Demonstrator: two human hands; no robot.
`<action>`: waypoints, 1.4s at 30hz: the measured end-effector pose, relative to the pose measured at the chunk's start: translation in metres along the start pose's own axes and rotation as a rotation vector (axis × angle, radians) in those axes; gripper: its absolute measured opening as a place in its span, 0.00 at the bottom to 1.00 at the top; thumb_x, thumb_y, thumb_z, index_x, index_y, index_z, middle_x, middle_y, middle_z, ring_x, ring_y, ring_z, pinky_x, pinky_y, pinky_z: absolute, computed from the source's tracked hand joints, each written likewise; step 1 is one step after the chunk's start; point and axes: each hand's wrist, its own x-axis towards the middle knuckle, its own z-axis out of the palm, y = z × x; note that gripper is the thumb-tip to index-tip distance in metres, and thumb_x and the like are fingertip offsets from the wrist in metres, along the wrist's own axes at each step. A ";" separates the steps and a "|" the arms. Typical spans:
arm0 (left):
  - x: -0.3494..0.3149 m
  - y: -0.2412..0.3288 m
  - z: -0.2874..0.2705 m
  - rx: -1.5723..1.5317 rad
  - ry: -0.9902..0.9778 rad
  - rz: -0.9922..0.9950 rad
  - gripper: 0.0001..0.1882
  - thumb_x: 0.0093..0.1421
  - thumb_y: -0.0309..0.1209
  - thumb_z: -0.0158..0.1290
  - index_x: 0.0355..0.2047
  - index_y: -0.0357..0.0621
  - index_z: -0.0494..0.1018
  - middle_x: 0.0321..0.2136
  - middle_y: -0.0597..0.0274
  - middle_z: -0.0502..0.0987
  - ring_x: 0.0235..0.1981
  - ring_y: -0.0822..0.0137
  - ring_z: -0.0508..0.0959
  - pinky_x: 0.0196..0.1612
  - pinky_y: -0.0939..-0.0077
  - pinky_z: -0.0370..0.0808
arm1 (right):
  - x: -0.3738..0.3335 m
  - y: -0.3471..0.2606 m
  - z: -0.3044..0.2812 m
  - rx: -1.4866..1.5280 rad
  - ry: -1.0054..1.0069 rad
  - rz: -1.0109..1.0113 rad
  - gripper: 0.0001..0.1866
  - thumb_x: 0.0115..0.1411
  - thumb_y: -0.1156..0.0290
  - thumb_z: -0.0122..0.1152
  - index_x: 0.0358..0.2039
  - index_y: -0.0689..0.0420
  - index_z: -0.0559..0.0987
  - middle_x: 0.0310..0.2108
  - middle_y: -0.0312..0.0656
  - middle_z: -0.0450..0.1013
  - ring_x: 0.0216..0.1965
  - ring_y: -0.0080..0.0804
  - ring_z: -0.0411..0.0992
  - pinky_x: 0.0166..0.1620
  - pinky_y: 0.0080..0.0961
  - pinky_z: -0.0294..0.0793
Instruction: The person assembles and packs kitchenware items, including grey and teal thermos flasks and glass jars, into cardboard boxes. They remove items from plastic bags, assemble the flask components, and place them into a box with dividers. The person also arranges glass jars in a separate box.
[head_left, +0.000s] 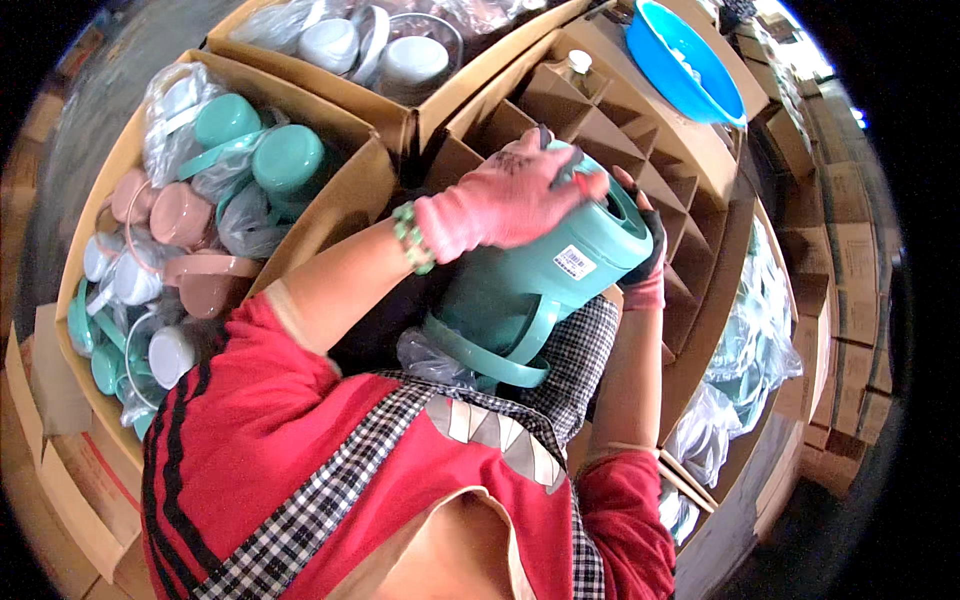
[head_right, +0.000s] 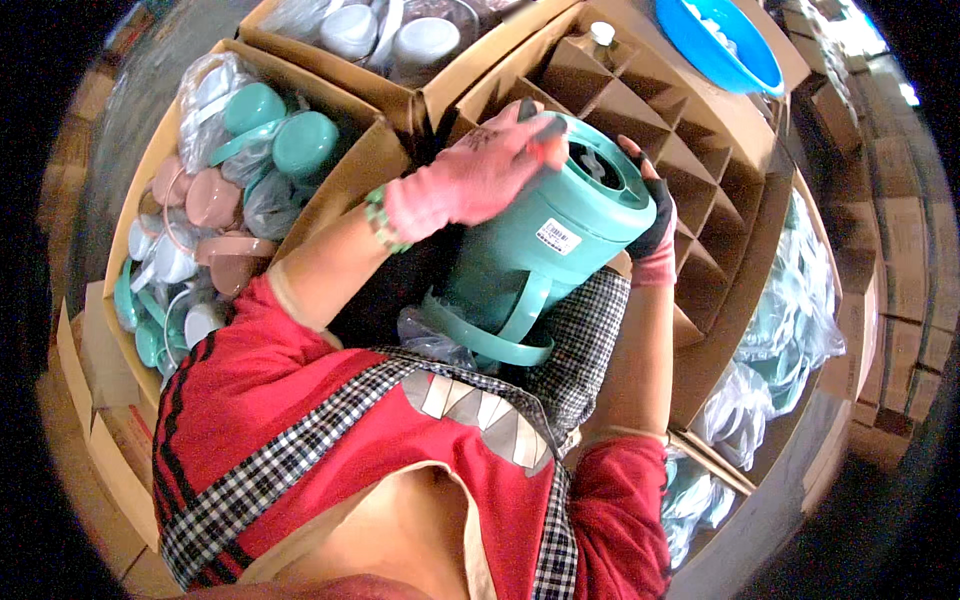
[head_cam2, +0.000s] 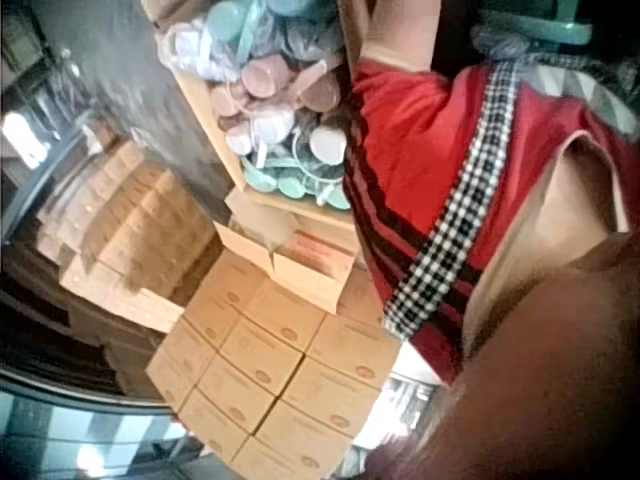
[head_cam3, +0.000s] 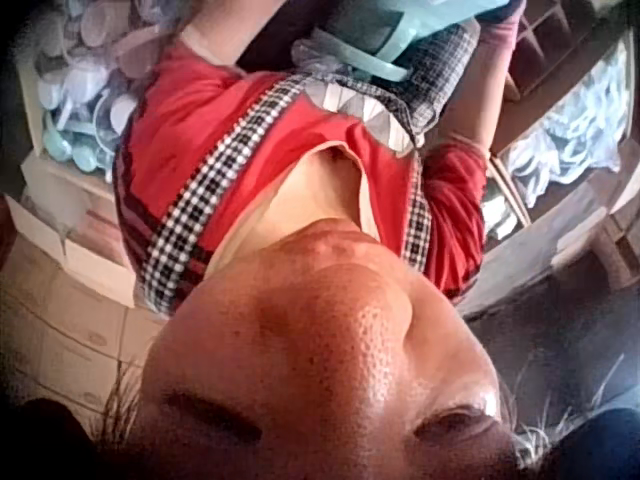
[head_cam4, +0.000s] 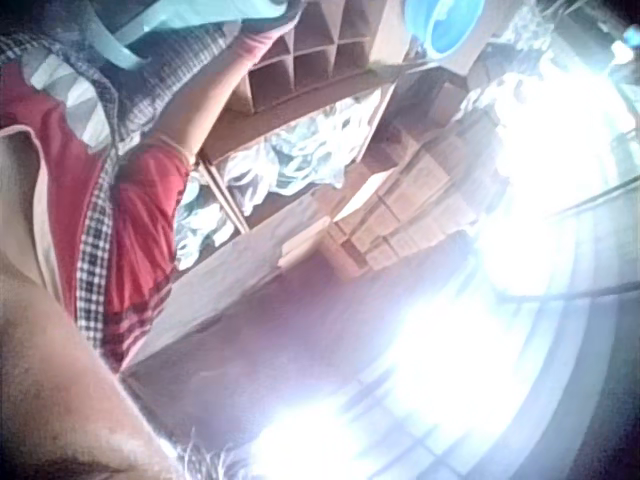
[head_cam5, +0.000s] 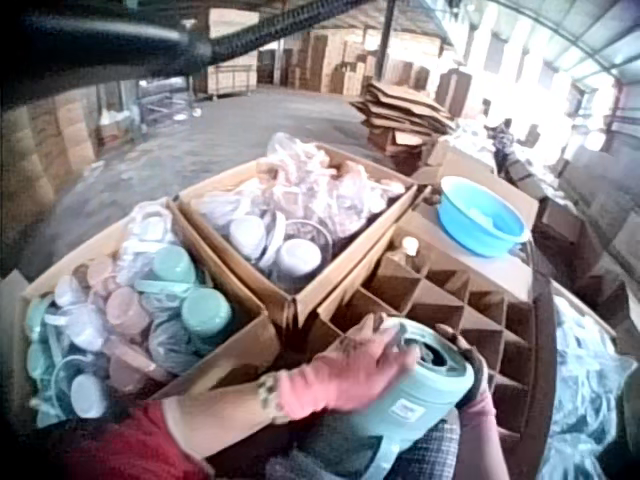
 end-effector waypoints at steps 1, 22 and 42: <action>0.016 0.002 -0.017 -0.136 -0.179 0.045 0.25 0.58 0.49 0.35 0.26 0.38 0.68 0.21 0.62 0.71 0.27 0.69 0.70 0.35 0.75 0.67 | -0.001 -0.004 -0.008 -0.038 -0.024 0.004 0.28 0.57 0.57 0.43 0.53 0.61 0.56 0.51 0.49 0.57 0.50 0.41 0.60 0.54 0.35 0.58; 0.033 -0.061 0.023 -0.531 -0.394 -0.581 0.29 0.54 0.52 0.40 0.39 0.37 0.68 0.31 0.47 0.74 0.37 0.56 0.73 0.42 0.71 0.67 | -0.014 0.000 0.003 -0.161 0.215 -0.244 0.34 0.53 0.40 0.38 0.40 0.63 0.66 0.34 0.43 0.68 0.34 0.29 0.67 0.41 0.25 0.67; 0.030 -0.049 -0.010 -1.158 -0.625 -0.502 0.16 0.57 0.36 0.43 0.38 0.35 0.70 0.36 0.60 0.72 0.38 0.72 0.71 0.43 0.79 0.66 | -0.007 0.009 0.043 -0.133 0.074 -0.116 0.25 0.59 0.56 0.34 0.43 0.67 0.66 0.42 0.51 0.66 0.44 0.38 0.65 0.50 0.31 0.62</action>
